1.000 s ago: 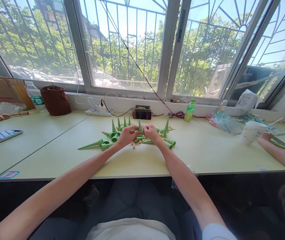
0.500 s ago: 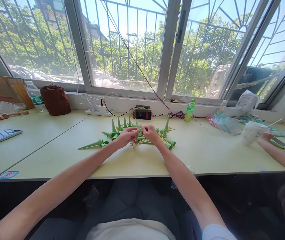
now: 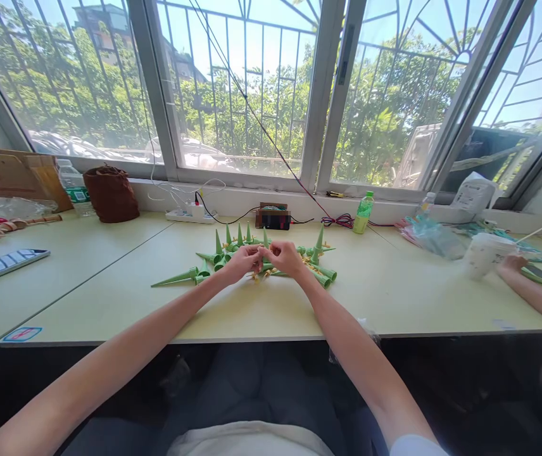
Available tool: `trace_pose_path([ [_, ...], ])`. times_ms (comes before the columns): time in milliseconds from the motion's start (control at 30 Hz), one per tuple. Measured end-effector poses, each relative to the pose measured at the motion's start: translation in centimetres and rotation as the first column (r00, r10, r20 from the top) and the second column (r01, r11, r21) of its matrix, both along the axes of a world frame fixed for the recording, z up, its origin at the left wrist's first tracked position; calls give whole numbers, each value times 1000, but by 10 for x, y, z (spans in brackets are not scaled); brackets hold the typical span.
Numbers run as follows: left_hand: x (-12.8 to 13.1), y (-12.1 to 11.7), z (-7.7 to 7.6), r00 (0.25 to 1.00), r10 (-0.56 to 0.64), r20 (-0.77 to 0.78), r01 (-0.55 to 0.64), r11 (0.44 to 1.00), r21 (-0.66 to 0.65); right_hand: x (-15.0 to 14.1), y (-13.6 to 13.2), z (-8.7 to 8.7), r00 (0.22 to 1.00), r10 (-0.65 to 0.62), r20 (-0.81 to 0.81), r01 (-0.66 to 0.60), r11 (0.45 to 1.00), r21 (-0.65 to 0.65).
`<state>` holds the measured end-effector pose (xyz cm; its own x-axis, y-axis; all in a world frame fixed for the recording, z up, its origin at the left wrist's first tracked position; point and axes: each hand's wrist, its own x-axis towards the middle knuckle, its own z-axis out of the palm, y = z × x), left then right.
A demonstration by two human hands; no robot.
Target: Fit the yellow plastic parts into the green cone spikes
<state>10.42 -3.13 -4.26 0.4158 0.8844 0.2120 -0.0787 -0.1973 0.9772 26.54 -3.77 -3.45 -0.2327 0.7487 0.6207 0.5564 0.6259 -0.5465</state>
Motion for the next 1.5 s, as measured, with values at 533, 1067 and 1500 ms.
trace_pose_path([
  [533, -8, 6, -7, 993, -97, -71, 101, 994, 46, -3, -4, -3, 984, -28, 178, 6, 993, 120],
  [1067, -9, -3, 1, 992, -80, -98, 86, 995, 57, -4, -6, -3, 978, -28, 205, 6, 994, 107],
  [1500, -9, -4, 7, 972, 160, -172, -133, 978, 158, 1, 4, -1, 996, -12, 94, 12, 1000, -2],
])
